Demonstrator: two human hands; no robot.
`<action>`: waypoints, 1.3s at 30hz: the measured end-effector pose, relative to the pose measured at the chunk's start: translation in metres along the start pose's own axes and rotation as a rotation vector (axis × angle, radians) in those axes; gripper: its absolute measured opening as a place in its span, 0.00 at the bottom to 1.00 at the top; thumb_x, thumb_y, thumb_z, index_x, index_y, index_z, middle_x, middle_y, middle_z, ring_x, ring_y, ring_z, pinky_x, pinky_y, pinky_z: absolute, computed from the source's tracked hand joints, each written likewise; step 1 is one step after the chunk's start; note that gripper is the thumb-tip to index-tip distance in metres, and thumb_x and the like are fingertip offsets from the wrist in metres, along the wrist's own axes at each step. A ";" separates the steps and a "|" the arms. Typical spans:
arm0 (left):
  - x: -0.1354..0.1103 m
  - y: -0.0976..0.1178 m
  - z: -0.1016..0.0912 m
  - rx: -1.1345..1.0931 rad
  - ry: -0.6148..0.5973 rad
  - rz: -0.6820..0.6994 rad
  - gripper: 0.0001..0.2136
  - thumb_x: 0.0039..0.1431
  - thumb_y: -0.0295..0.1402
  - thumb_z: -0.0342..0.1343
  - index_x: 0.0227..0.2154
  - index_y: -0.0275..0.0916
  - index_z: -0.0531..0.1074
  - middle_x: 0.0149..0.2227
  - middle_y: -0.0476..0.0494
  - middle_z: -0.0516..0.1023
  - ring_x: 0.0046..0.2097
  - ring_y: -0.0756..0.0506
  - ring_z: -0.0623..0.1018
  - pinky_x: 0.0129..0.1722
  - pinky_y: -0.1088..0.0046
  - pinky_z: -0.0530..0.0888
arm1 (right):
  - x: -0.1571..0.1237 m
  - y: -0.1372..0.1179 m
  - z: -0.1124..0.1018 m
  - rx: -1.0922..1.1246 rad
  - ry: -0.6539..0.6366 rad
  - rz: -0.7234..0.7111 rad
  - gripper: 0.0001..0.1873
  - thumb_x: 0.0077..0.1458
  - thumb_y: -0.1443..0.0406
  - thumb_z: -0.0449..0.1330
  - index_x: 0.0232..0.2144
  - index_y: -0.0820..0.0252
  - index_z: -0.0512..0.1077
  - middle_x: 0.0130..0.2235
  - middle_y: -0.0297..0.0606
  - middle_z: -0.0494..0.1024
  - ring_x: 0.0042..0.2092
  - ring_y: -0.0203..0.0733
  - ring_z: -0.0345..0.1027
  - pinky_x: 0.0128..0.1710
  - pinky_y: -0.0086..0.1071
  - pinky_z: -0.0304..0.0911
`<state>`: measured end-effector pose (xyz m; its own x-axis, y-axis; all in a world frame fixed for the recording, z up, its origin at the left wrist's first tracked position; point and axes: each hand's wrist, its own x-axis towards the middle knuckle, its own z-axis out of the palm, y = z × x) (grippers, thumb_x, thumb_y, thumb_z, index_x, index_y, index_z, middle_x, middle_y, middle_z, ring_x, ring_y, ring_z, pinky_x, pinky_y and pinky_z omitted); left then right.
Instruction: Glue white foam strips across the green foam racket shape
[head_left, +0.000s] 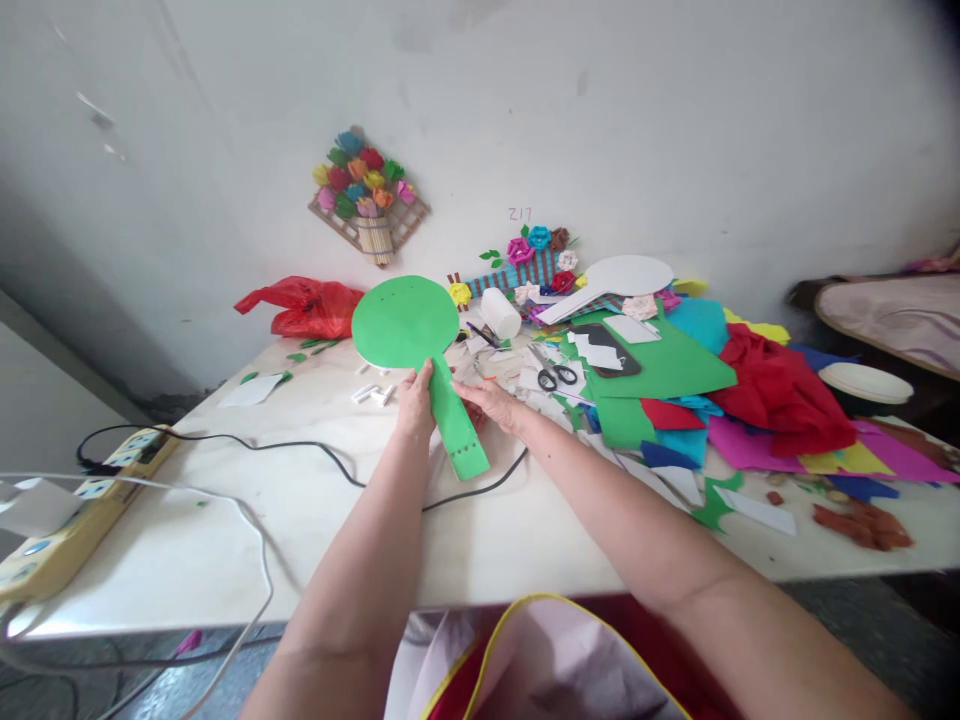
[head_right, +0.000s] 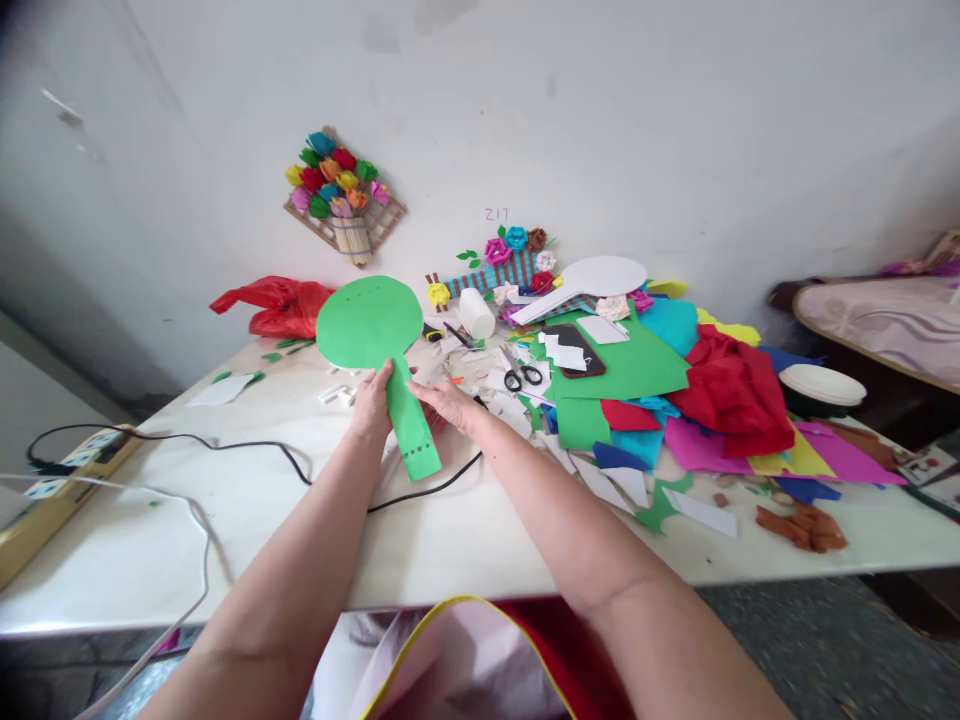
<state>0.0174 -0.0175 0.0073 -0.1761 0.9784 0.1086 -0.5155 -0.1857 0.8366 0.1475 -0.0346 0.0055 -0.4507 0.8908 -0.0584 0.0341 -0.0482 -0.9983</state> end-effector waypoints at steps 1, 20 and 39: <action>0.000 0.001 0.000 0.000 0.009 0.010 0.16 0.40 0.40 0.61 0.29 0.33 0.69 0.23 0.43 0.76 0.25 0.47 0.75 0.26 0.72 0.72 | 0.000 0.001 -0.001 -0.033 -0.021 0.007 0.23 0.41 0.46 0.57 0.17 0.61 0.67 0.16 0.34 0.69 0.18 0.34 0.60 0.17 0.29 0.53; 0.002 0.001 -0.002 0.072 -0.081 0.046 0.17 0.31 0.33 0.66 0.25 0.35 0.66 0.19 0.50 0.72 0.21 0.50 0.72 0.22 0.76 0.69 | -0.003 -0.004 -0.009 0.038 -0.013 -0.015 0.24 0.46 0.46 0.53 0.21 0.63 0.69 0.18 0.35 0.71 0.19 0.34 0.63 0.17 0.26 0.53; 0.000 -0.003 0.004 0.188 -0.162 0.128 0.23 0.27 0.29 0.67 0.30 0.37 0.65 0.22 0.54 0.71 0.22 0.52 0.71 0.24 0.76 0.68 | 0.006 0.006 -0.001 0.051 0.145 -0.093 0.13 0.41 0.58 0.61 0.18 0.62 0.67 0.16 0.30 0.68 0.19 0.32 0.60 0.19 0.26 0.54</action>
<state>0.0220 -0.0164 0.0070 -0.0858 0.9527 0.2914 -0.3308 -0.3032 0.8937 0.1454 -0.0293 -0.0013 -0.3160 0.9482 0.0322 -0.0483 0.0178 -0.9987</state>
